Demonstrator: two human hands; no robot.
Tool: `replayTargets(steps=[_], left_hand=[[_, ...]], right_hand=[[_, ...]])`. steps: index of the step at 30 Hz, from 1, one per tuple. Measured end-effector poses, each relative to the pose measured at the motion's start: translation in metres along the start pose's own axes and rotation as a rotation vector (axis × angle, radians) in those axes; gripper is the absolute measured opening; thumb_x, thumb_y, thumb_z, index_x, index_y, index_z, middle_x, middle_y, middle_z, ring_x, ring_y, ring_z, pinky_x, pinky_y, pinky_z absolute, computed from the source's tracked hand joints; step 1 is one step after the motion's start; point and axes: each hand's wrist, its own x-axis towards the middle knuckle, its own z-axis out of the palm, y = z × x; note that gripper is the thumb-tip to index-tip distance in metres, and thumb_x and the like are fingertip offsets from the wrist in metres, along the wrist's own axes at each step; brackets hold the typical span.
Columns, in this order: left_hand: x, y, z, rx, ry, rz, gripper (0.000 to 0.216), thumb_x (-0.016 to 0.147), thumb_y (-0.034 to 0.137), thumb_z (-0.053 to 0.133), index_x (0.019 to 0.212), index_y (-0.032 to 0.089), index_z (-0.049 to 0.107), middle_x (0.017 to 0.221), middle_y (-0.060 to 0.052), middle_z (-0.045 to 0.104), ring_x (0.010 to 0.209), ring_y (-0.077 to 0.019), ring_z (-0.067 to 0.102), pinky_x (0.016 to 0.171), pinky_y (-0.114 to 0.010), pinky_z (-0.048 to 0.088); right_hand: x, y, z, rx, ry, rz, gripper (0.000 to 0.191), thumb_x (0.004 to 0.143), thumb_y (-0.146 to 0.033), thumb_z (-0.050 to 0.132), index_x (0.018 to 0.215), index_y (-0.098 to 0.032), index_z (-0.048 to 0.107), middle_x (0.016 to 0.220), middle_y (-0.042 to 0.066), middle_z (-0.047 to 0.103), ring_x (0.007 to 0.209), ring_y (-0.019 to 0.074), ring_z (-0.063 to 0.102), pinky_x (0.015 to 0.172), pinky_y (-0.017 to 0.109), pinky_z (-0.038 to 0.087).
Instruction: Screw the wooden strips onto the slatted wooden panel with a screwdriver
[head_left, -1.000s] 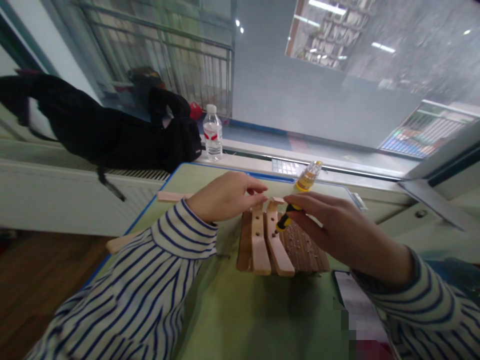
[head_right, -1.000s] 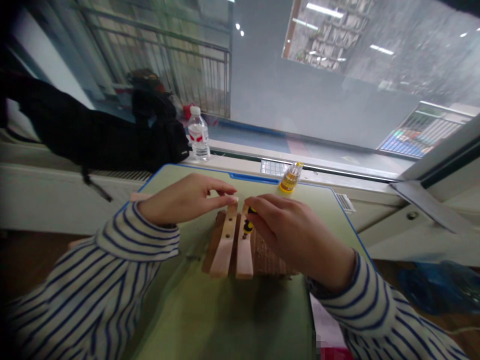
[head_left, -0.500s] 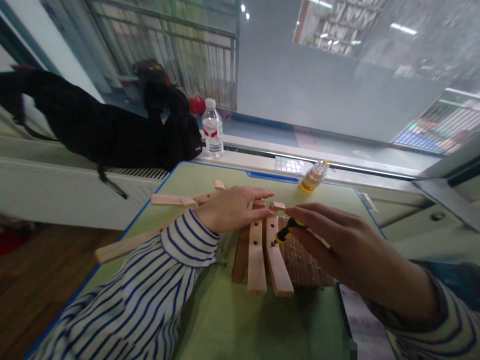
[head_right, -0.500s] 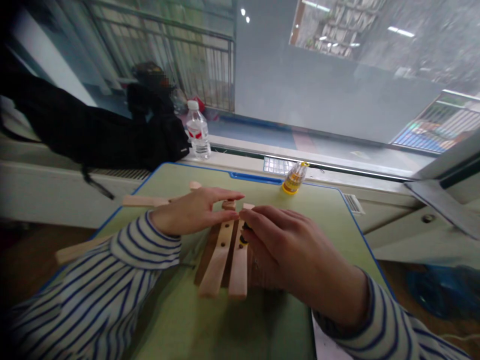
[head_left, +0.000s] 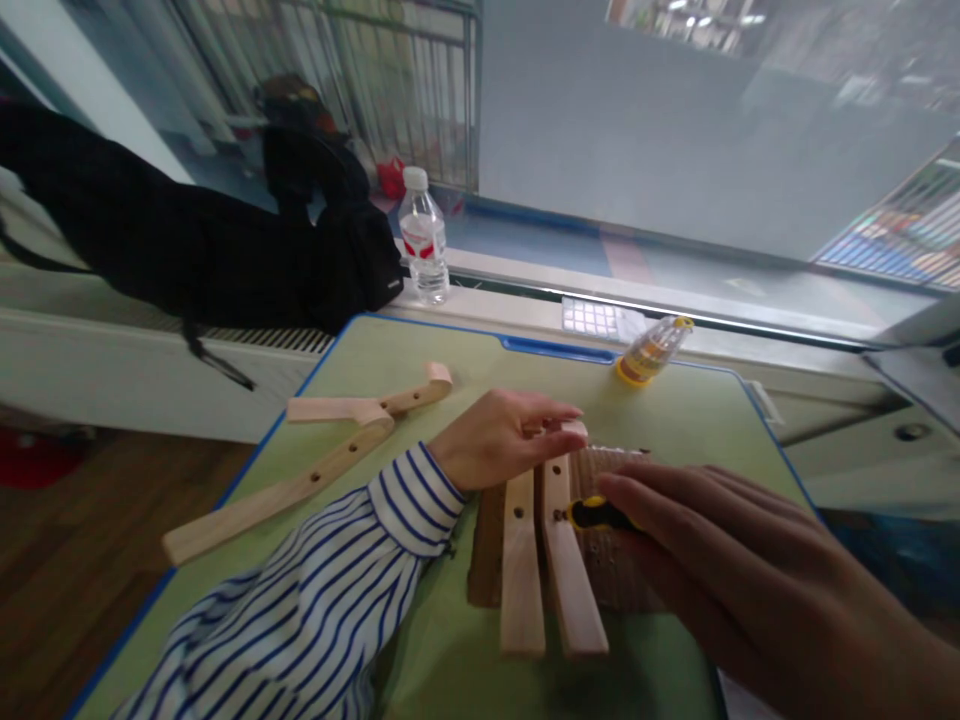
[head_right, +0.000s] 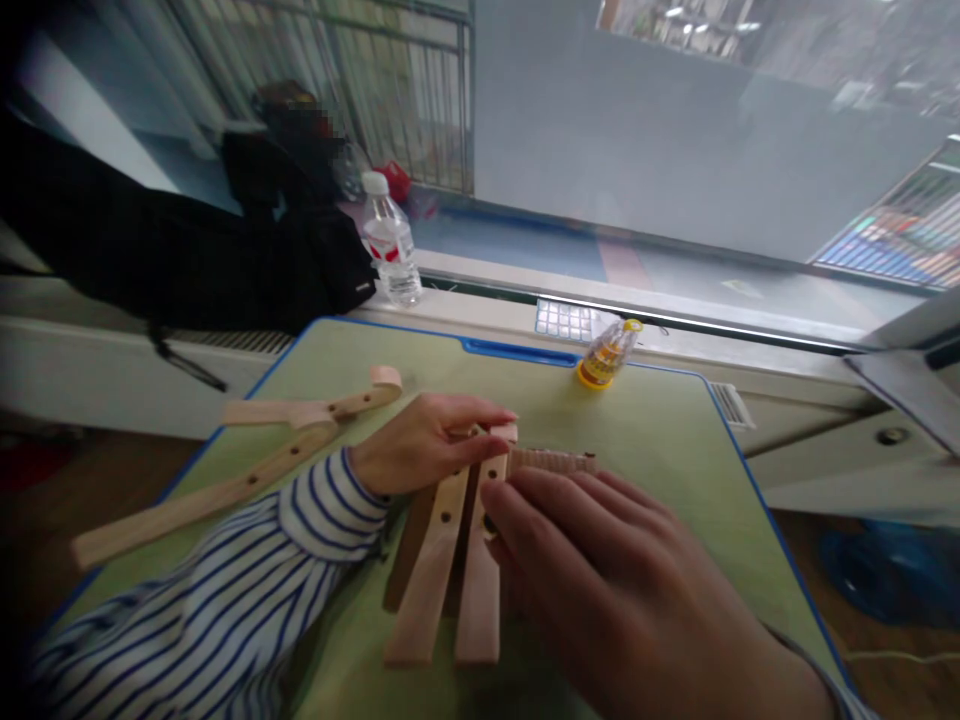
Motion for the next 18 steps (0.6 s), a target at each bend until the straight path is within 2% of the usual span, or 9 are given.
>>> replayTargets(steps=[5,18], left_hand=[[-0.0007,-0.0022,0.0068,-0.02,0.026,-0.002,0.036,0.086,0.045,0.051,0.105,0.017,0.065,0.091,-0.004,0.069,0.077,-0.0123,0.062,0.07,-0.022,0.048],[0.001,-0.0014,0.0067,0.038,0.031,0.064,0.033,0.089,0.041,0.048,0.101,0.016,0.065,0.088,-0.003,0.067,0.078,-0.0115,0.06,0.069,-0.021,0.046]], right_hand=[[0.0001,0.0016,0.0008,0.002,-0.014,0.019,0.036,0.09,-0.02,0.044,0.125,-0.015,0.048,0.115,0.011,0.064,0.105,0.0196,0.06,0.092,0.031,0.051],[-0.0024,0.005,-0.0002,0.013,-0.041,0.024,0.045,0.089,-0.02,0.043,0.134,-0.019,0.04,0.12,0.01,0.061,0.107,0.023,0.059,0.09,0.037,0.053]])
